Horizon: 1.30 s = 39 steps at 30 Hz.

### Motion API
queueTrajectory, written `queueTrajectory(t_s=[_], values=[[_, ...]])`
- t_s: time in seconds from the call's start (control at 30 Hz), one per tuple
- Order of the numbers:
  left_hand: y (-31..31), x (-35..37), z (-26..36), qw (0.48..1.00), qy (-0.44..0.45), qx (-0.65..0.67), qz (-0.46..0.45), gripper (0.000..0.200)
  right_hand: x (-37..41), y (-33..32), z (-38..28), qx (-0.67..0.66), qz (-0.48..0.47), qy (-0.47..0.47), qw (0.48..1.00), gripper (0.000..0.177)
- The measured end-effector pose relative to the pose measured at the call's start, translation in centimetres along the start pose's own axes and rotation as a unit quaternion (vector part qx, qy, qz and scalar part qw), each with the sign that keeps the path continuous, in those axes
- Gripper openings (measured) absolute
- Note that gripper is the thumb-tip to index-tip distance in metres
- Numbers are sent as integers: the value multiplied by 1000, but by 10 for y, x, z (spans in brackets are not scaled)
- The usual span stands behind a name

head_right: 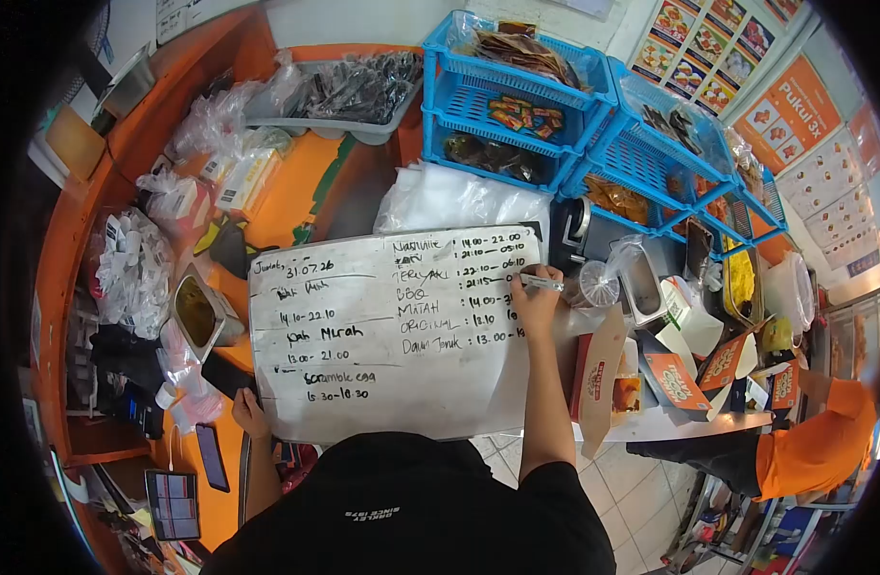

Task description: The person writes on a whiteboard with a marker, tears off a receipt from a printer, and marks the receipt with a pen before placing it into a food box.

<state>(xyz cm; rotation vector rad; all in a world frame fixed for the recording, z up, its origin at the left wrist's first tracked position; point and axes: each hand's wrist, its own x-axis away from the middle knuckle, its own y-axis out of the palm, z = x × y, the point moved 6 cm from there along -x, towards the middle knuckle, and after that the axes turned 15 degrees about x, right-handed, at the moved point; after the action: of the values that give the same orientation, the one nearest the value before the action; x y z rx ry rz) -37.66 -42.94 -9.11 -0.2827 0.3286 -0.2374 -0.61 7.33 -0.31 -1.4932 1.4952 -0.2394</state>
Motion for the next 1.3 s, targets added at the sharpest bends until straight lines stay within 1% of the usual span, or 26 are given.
queueTrajectory(t_s=[0.07,0.13,0.2,0.37,0.53,0.6,0.63,0.7,0.83,0.93,1.0,1.03,1.1,1.17,1.23,1.27,1.3], values=[[0,0,-1,1000,-7,4,-1,32,-2,0,0,0,2,5,1000,19],[2,0,7,1000,16,8,-4,32,-2,1,4,-2,4,11,1000,19],[2,0,9,1000,13,8,-4,32,-3,1,10,6,18,18,1000,18],[2,-1,6,1000,6,-1,-7,33,1,2,12,7,14,13,1000,16],[0,-1,3,1000,16,-17,-4,34,-2,-4,6,-1,20,18,1000,15],[1,-1,1,1000,17,-13,-2,34,-2,-5,4,6,38,13,999,15],[0,-1,1,1000,18,-8,1,35,-2,-5,6,6,38,13,999,15],[0,-1,1,1000,16,-12,-2,35,-2,-3,11,15,4,24,1000,14],[0,0,3,1000,16,-24,-7,35,-5,-6,12,2,26,33,999,14],[1,0,6,1000,16,-26,-7,35,-6,-3,14,12,8,24,1000,15],[2,-1,8,1000,4,2,8,35,-5,-8,9,50,47,-18,997,13],[2,0,9,999,-8,28,22,34,-6,-8,9,50,47,-19,997,13],[5,0,19,999,-11,44,31,34,-7,-6,11,6,37,7,999,12],[15,1,34,997,-15,58,38,33,-10,-8,12,15,41,10,999,12],[36,1,57,994,1,108,11,33,-8,-10,12,24,46,15,999,12],[45,1,67,995,-27,91,-43,32,-5,-15,16,-18,67,64,996,13],[61,3,79,985,-49,160,-40,31,-2,-17,18,-63,88,110,988,14]])
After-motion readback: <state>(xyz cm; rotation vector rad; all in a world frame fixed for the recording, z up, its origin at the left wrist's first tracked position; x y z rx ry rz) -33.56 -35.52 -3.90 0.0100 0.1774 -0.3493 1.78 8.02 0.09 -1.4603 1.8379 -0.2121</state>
